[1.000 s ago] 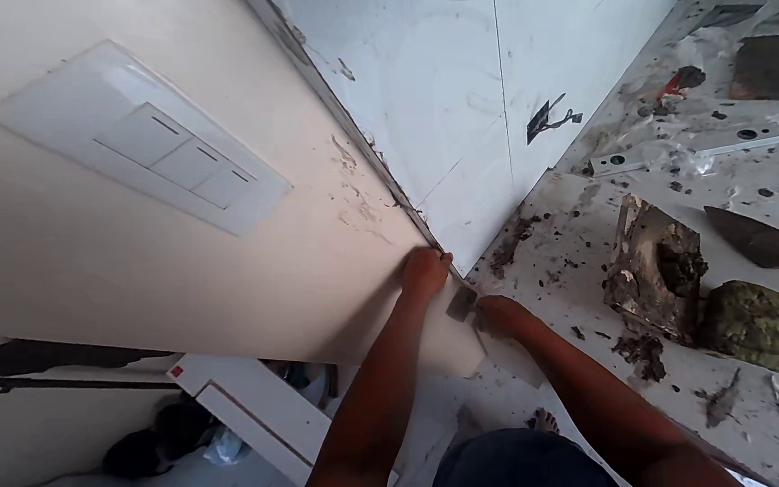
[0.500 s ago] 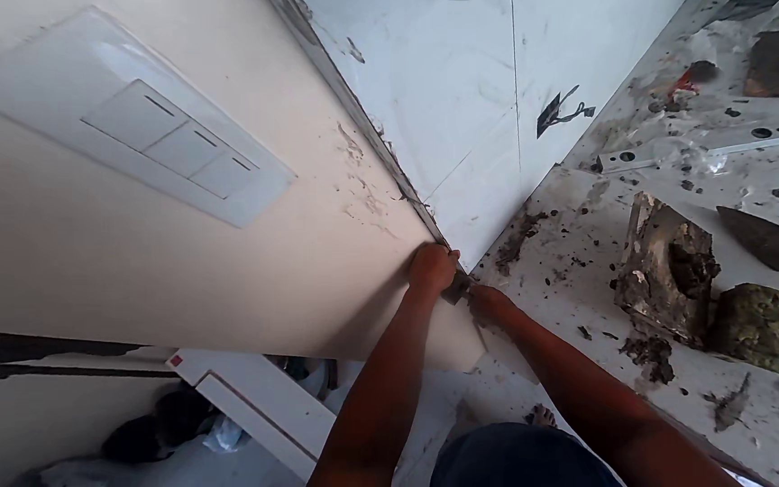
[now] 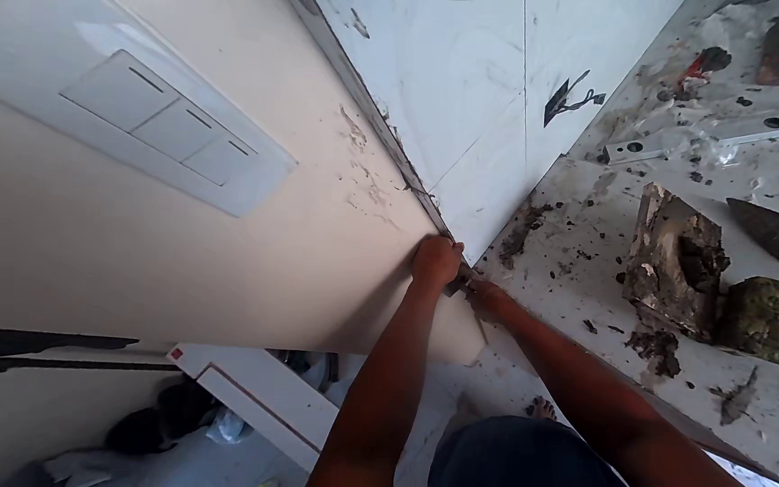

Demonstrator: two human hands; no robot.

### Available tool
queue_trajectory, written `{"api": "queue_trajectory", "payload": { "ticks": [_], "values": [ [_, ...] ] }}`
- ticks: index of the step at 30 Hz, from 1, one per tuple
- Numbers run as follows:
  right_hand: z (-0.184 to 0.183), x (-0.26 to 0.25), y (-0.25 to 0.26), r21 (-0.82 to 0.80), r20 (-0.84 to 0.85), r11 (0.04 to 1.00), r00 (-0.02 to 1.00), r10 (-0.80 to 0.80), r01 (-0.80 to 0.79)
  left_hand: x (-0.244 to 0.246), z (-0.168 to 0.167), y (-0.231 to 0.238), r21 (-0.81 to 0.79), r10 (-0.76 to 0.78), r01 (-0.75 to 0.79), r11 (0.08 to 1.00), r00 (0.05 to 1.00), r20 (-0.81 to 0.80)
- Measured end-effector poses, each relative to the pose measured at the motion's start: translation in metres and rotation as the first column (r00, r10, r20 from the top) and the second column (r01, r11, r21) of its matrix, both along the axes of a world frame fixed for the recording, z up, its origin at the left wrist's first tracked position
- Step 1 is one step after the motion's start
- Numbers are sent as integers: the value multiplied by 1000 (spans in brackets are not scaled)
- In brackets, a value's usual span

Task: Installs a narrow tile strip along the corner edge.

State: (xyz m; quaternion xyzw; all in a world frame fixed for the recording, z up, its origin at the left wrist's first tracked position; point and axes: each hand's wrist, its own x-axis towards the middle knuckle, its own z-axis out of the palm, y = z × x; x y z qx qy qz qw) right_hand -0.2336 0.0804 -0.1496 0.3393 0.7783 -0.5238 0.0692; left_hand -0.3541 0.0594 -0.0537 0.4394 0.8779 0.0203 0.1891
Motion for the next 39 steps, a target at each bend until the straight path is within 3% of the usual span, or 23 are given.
{"api": "queue_trajectory", "payload": {
  "ticks": [9, 14, 23, 31, 34, 39],
  "values": [
    [0, 4, -1, -46, -5, 998, 999, -35, 34, 0, 0, 0, 14, -1, 1, 1000, 1000, 2],
    [7, 10, -5, -2, 16, 998, 998, 61, -61, 0, -1, -2, 30, 9, -9, 999, 1000, 14],
    [-14, 46, -21, -4, 128, 978, 970, 209, -210, 0, 12, -23, 268, 54, -77, 960, 994, 93],
    [-6, 58, -20, 36, 120, 973, 968, 222, -228, 27, 41, -37, 435, 71, -34, 900, 995, -68],
    [22, 71, -14, 86, 97, 980, 980, 171, -180, 29, 41, -39, 460, 65, -16, 888, 994, -90],
    [108, 107, 8, 219, -14, 976, 1000, 0, 3, 17, 20, -45, 491, -13, 78, 868, 991, -134]
  ]
}}
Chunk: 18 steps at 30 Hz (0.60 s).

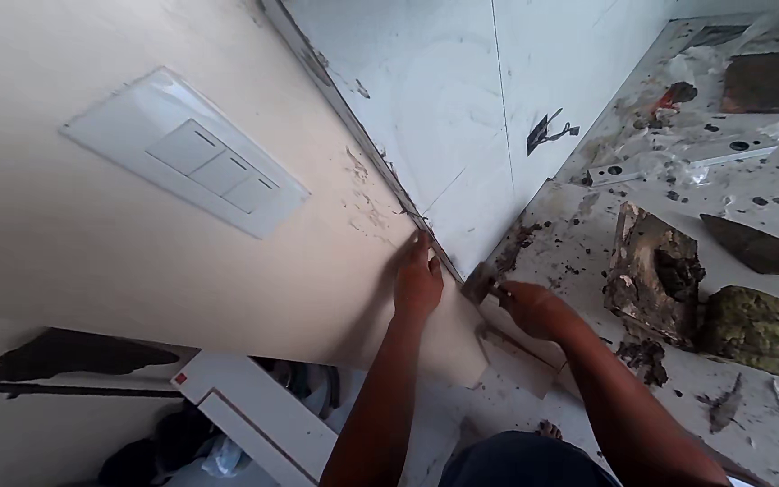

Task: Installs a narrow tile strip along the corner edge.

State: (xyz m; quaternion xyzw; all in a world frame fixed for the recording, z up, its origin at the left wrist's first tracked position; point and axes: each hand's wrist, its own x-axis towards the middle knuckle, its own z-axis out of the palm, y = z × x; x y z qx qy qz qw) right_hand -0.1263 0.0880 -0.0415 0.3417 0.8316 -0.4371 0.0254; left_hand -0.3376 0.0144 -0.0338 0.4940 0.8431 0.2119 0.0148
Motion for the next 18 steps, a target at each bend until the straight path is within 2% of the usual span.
{"api": "queue_trajectory", "payload": {
  "ticks": [3, 7, 9, 13, 18],
  "values": [
    [29, 2, 8, 39, -156, 998, 987, -41, 48, 0, -16, 2, 15, 8, -8, 1000, 999, -34],
    [39, -29, 10, -4, -372, 996, 925, 79, -87, 13, -26, 6, -34, 106, -107, 994, 994, -24],
    [43, -48, 10, -30, -404, 988, 906, 128, -152, 22, -19, 8, -158, 130, -133, 978, 991, -25],
    [41, -70, 16, -106, -450, 976, 884, 124, -190, 20, -27, 10, -61, 114, -115, 991, 993, -10],
    [36, -75, 19, -135, -470, 979, 879, 73, -154, 21, -25, 11, -102, 101, -107, 989, 993, -64]
  ]
}}
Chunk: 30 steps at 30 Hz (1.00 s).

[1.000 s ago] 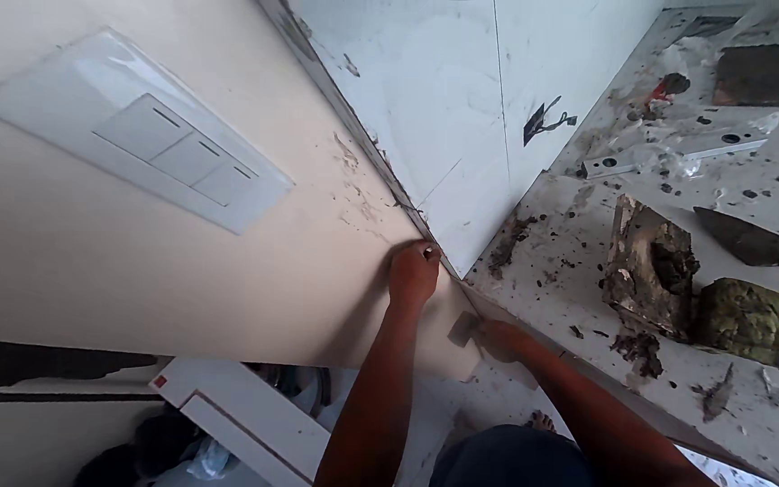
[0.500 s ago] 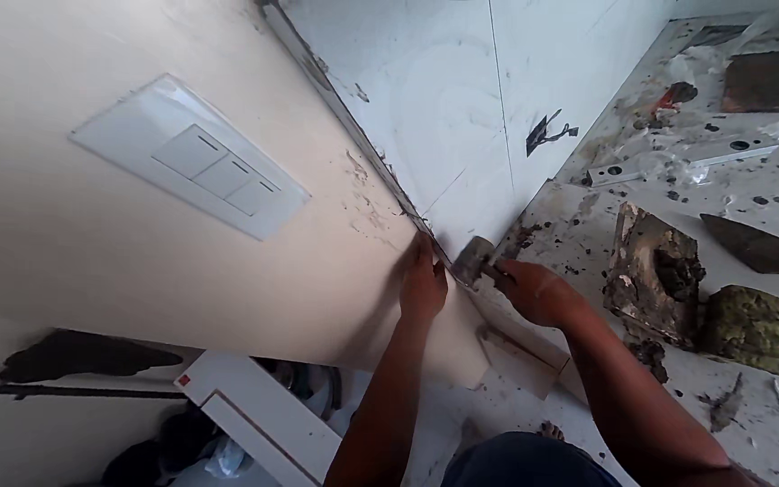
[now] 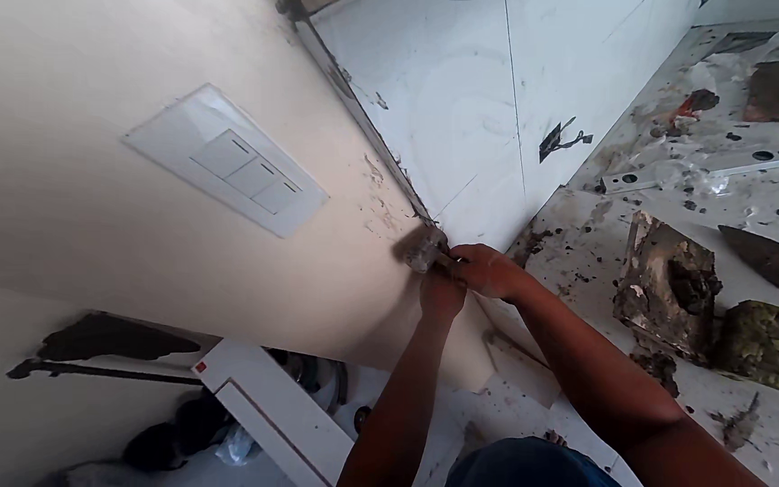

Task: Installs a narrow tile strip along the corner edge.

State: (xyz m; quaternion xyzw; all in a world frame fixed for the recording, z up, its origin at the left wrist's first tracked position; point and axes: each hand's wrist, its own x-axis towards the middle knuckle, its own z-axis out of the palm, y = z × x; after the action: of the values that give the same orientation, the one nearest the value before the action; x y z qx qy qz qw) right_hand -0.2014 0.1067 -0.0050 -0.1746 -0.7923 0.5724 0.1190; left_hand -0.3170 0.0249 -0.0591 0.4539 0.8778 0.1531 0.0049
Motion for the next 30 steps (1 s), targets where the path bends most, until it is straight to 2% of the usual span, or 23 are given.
{"api": "queue_trajectory", "payload": {
  "ticks": [3, 11, 16, 18, 20, 24, 27, 30],
  "values": [
    [-1, 0, 0, -34, -10, 999, 1000, -2, 2, -1, -2, 0, 42, -13, 13, 999, 1000, -2],
    [-4, -1, 0, -60, -28, 998, 1000, -11, 9, 4, 1, 1, -28, -4, 3, 1000, 1000, -24],
    [-5, 4, -2, -90, -36, 996, 999, -24, 20, 5, 6, 1, -55, 13, -11, 998, 999, 33],
    [-13, 13, -3, -103, -31, 993, 998, -58, 55, 4, 8, 1, -51, 43, -38, 998, 995, 91],
    [-23, 29, -8, -140, -15, 987, 996, -85, 82, 3, 5, 0, 22, 10, -13, 1000, 993, 119],
    [-55, 71, -35, -203, 81, 970, 989, -122, 136, -4, -19, 5, 127, -62, 53, 990, 996, 69],
    [-84, 106, -69, -224, 193, 950, 965, -177, 219, 5, -11, 6, 93, -32, 19, 995, 989, 144],
    [-121, 137, -103, -248, 315, 914, 919, -237, 321, 3, 1, 3, 202, -88, 53, 978, 982, 168]
  ]
}}
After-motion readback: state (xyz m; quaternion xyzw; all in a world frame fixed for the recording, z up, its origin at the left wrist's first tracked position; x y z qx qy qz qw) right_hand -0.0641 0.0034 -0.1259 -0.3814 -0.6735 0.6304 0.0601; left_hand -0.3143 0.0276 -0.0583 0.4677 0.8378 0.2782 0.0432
